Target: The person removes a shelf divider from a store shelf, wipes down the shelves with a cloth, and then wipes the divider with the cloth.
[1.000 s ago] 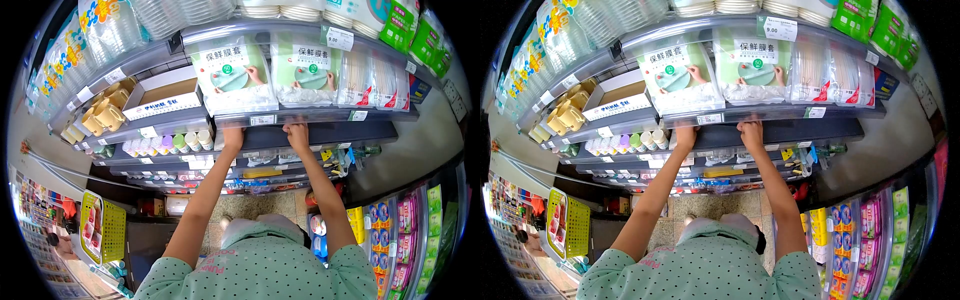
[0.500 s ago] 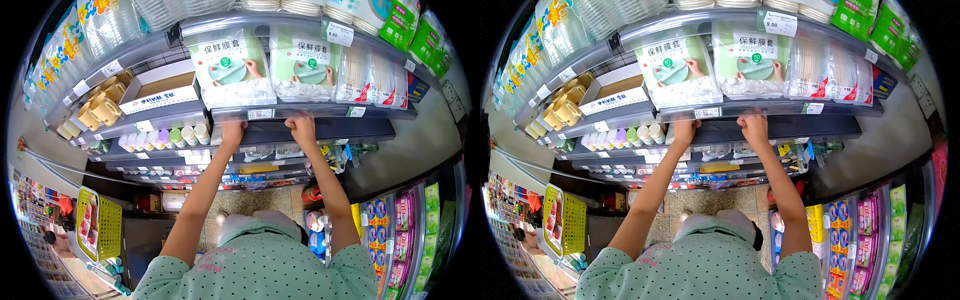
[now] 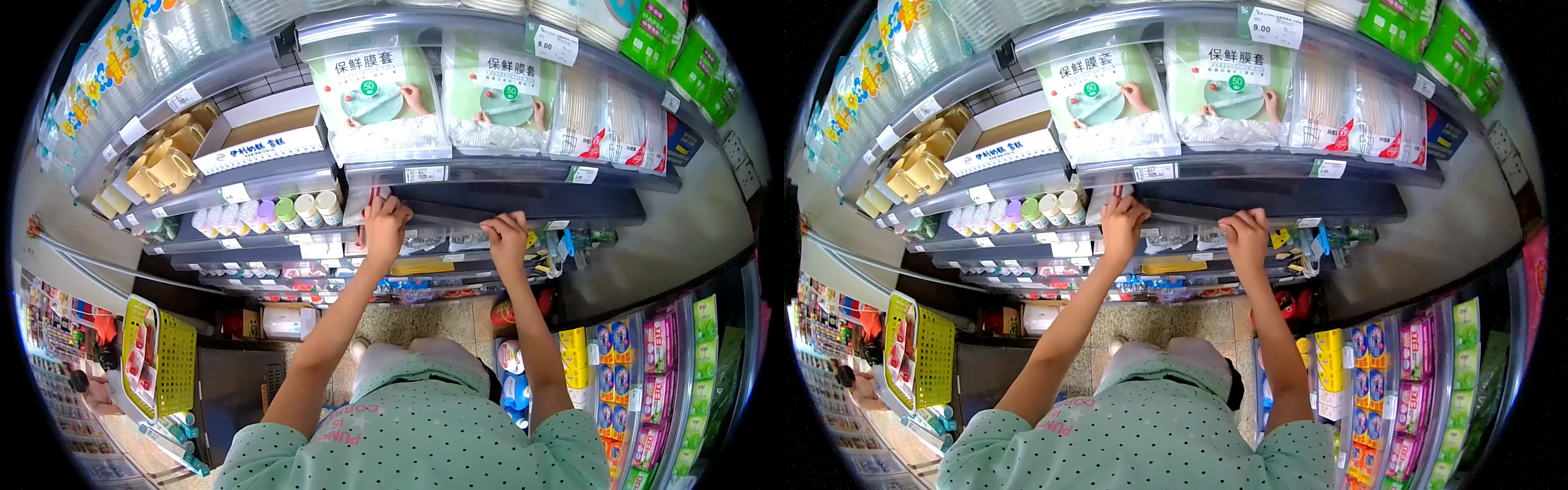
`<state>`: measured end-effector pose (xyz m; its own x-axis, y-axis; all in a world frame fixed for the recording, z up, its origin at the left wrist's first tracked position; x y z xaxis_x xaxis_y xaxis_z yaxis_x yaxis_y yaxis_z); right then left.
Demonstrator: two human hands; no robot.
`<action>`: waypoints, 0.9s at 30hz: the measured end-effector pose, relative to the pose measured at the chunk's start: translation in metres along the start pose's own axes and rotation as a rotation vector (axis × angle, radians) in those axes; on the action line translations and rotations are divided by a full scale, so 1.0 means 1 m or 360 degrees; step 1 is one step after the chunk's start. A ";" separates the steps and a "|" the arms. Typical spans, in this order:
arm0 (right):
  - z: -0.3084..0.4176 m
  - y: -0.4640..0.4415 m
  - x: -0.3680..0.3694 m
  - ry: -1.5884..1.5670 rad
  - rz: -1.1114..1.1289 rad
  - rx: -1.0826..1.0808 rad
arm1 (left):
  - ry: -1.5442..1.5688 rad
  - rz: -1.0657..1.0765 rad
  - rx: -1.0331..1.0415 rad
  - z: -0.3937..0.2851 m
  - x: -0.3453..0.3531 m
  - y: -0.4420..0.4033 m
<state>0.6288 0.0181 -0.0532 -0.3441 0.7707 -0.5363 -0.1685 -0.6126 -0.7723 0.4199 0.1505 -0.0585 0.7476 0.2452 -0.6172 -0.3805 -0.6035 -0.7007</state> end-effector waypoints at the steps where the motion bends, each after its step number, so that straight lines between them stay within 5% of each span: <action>1: 0.005 0.001 -0.006 -0.0008 -0.0024 0.0007 | 0.0002 -0.0025 0.0019 -0.004 -0.006 0.003; 14: 0.086 0.013 -0.058 0.0093 -0.0343 -0.0349 | -0.0143 -0.0360 -0.0008 -0.034 -0.107 0.062; 27: 0.119 -0.021 -0.005 -0.0683 0.0314 0.0261 | 0.0691 -0.0117 -0.0787 0.054 -0.188 0.077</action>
Point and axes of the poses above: each hand's wrist, its own y-axis away from the middle knuckle, its own x-axis out of the palm, z = x × y, the point moved 8 cm from there along -y, towards the middle knuckle, and after that the axes turned 5 degrees about -x, right-handed, at the moved point
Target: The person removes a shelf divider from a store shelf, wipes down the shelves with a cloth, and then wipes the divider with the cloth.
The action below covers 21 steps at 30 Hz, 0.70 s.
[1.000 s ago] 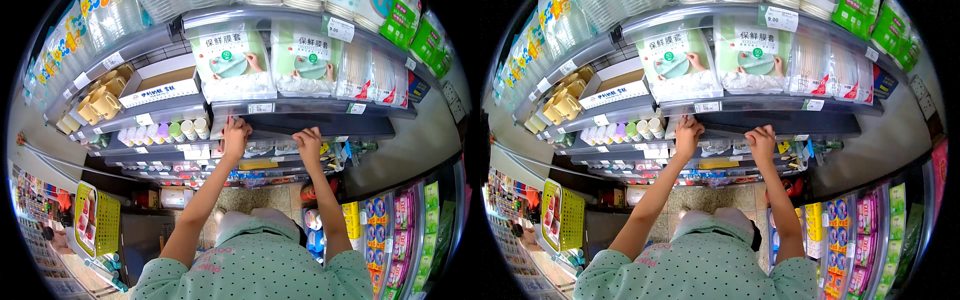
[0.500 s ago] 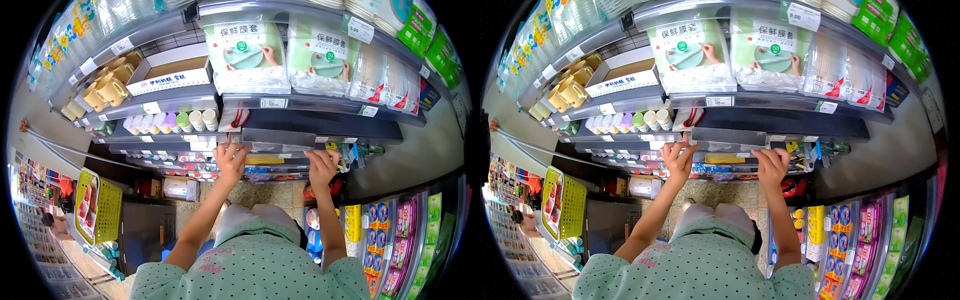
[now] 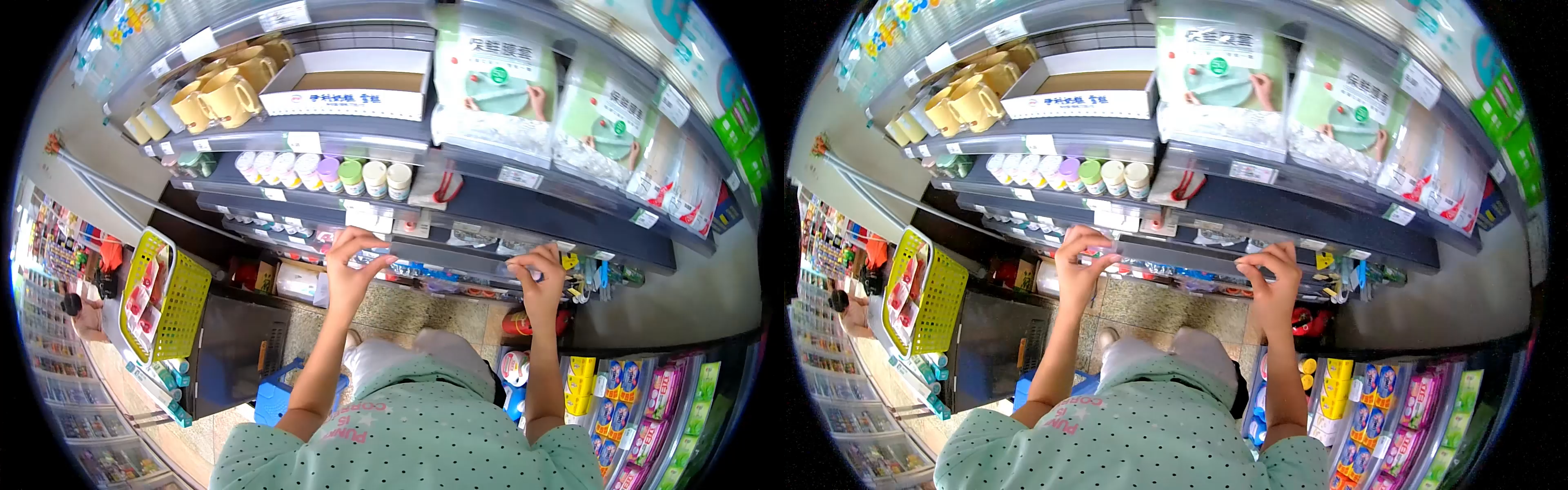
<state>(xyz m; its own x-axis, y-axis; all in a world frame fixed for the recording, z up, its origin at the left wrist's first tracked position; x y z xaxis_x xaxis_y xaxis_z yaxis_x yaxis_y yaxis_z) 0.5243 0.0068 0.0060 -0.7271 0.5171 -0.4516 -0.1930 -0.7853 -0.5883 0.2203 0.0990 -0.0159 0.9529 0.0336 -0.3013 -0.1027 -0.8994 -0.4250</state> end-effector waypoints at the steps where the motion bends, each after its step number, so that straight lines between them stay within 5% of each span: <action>1: 0.000 0.000 0.010 -0.0049 0.0035 0.0038 | 0.0071 0.0002 -0.0075 0.007 -0.010 0.003; 21: 0.147 -0.030 0.297 -0.0565 0.0885 -0.0144 | -0.0147 -0.0734 -0.0459 0.051 -0.296 0.060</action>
Point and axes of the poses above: each hand's wrist, its own y-axis away from the middle knuckle, its own x-axis out of the palm, z = x × y, the point moved 8 cm from there along -y, towards the middle knuckle, and after that the axes turned 5 degrees about -x, right-handed, at the moved point
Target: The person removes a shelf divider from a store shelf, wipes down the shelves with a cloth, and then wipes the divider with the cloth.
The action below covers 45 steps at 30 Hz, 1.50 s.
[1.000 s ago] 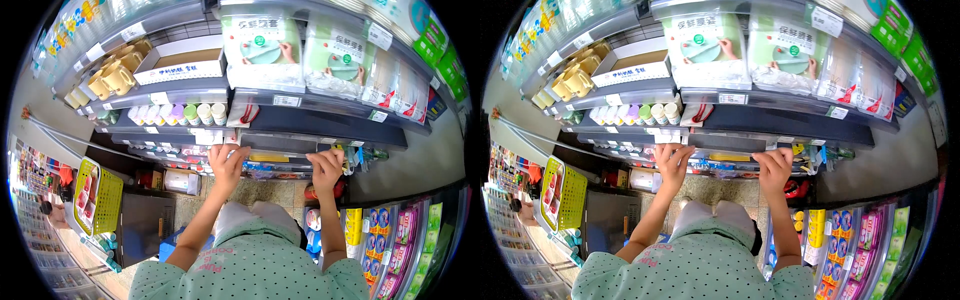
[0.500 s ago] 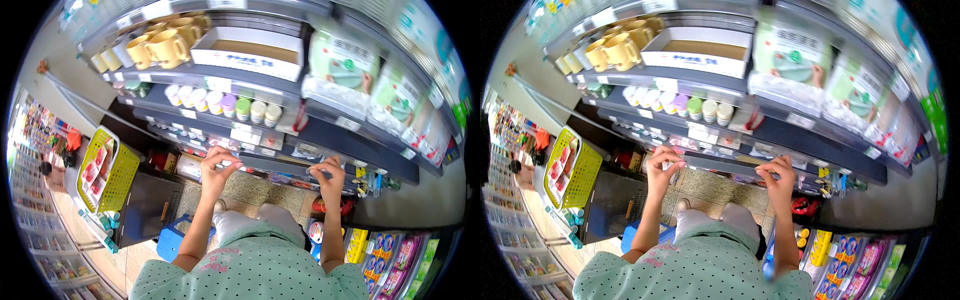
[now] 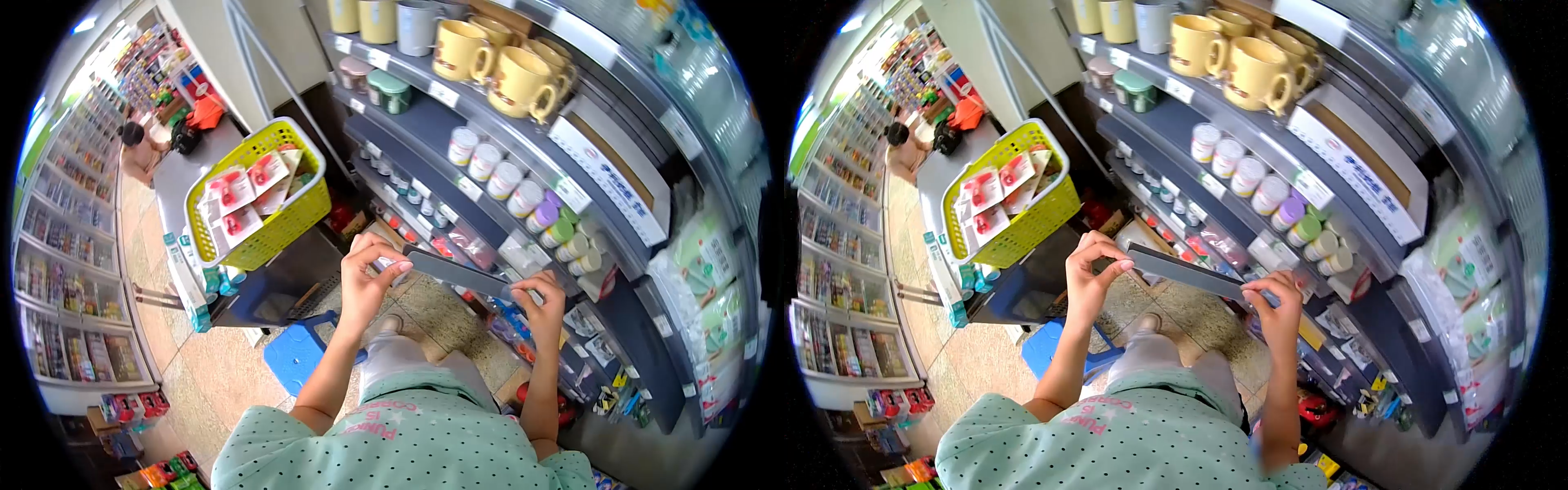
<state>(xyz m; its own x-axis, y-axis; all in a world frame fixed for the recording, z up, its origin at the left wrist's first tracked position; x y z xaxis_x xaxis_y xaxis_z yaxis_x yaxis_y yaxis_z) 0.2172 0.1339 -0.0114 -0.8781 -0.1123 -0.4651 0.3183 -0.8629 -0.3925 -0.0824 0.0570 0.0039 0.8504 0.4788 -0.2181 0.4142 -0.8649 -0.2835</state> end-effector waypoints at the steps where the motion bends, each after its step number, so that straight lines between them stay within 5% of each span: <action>1: 0.003 -0.006 0.011 -0.0051 0.0035 0.0038 | -0.0026 -0.0035 0.0011 0.003 -0.010 -0.002; 8: 0.059 -0.066 0.084 0.0171 0.0168 -0.0331 | -0.0335 -0.0234 0.0175 0.009 -0.090 -0.017; 12: 0.090 -0.125 0.142 0.0309 0.0219 -0.0825 | -0.0440 -0.0405 0.0178 0.024 -0.132 -0.022; 20: 0.129 -0.222 0.279 0.0326 0.0289 -0.1373 | -0.0517 -0.0991 0.0281 0.068 -0.177 -0.016; 30: 0.115 -0.273 0.375 0.0526 0.0459 -0.1481 | -0.0929 -0.1046 0.0240 0.116 -0.176 -0.045; 45: 0.092 -0.275 0.398 0.0624 0.0438 -0.1325 | -0.0987 -0.1058 -0.0023 0.138 -0.166 -0.054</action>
Point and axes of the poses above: each hand's wrist, its own y-axis away from the middle knuckle, its own x-axis out of the palm, z = x × y, the point moved 8 cm from there along -y, towards the middle knuckle, and after that the axes turned 5 degrees about -x, right-handed, at the moved point
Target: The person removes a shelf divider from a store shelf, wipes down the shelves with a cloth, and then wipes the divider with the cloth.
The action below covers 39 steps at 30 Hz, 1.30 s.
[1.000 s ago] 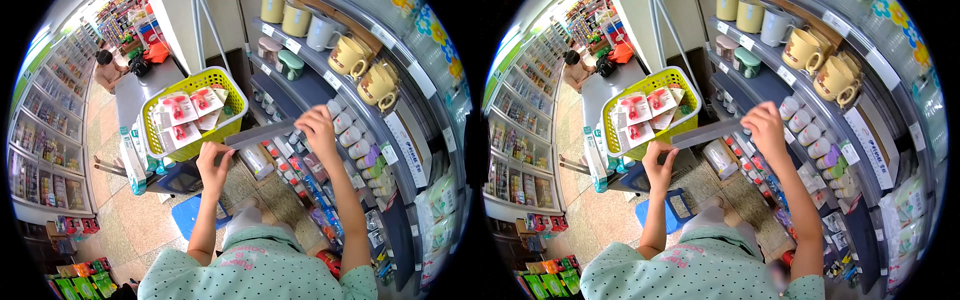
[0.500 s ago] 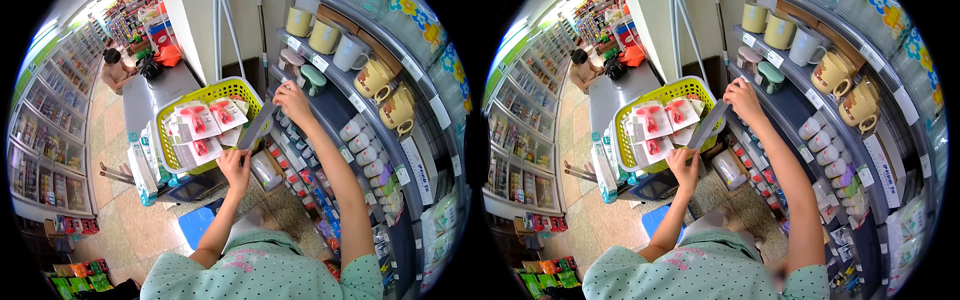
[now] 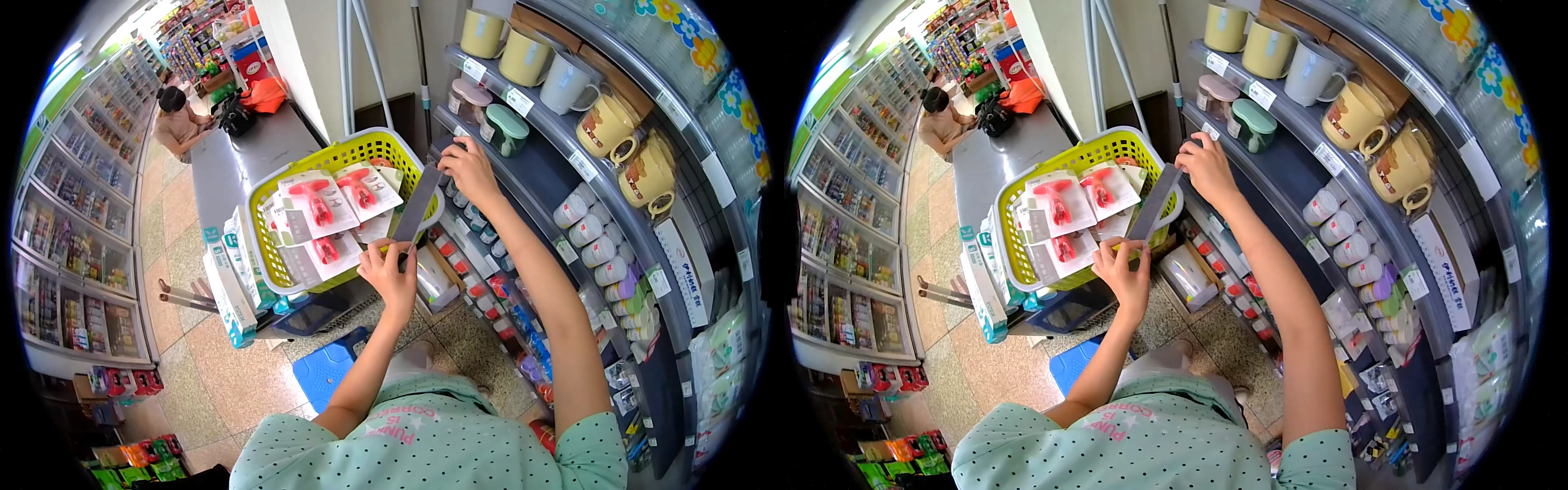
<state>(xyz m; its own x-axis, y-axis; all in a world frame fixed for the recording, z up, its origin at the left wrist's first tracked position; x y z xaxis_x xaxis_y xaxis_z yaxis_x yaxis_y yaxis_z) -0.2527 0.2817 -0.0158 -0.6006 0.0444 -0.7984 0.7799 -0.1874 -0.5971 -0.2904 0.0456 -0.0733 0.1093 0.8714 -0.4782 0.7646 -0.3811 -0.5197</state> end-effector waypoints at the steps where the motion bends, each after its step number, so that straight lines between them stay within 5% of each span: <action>1: -0.001 0.001 0.001 0.0002 0.0018 0.0023 | 0.0009 0.0007 -0.0015 -0.001 -0.001 0.000; 14: 0.007 0.015 -0.016 -0.0035 -0.0061 0.0182 | 0.0175 -0.0036 0.0100 -0.035 -0.020 -0.003; 22: 0.050 0.049 -0.099 -0.0281 -0.0377 0.0288 | 0.0403 -0.0007 0.0297 -0.087 -0.033 0.006; 29: 0.055 0.156 -0.181 -0.0490 -0.0669 0.0748 | 0.0778 0.0362 0.0590 -0.160 -0.011 0.048; 39: 0.070 0.350 -0.265 -0.0162 -0.0991 0.1467 | 0.1206 0.1122 0.0865 -0.250 0.035 0.153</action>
<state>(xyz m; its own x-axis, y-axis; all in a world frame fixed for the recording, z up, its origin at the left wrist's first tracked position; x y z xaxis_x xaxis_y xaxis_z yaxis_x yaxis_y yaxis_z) 0.1671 0.1352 -0.0075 -0.8857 0.3113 -0.3445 -0.0656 -0.8185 -0.5708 -0.0105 0.0950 0.0070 0.8924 0.3053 -0.3322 0.0311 -0.7762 -0.6298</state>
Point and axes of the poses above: each hand's wrist, its own y-axis away from the middle knuckle, its own x-axis out of the palm, z = x × y, the point moved 8 cm from there along -y, towards the middle knuckle, and after that the axes turned 5 degrees about -x, right-handed, at the moved point
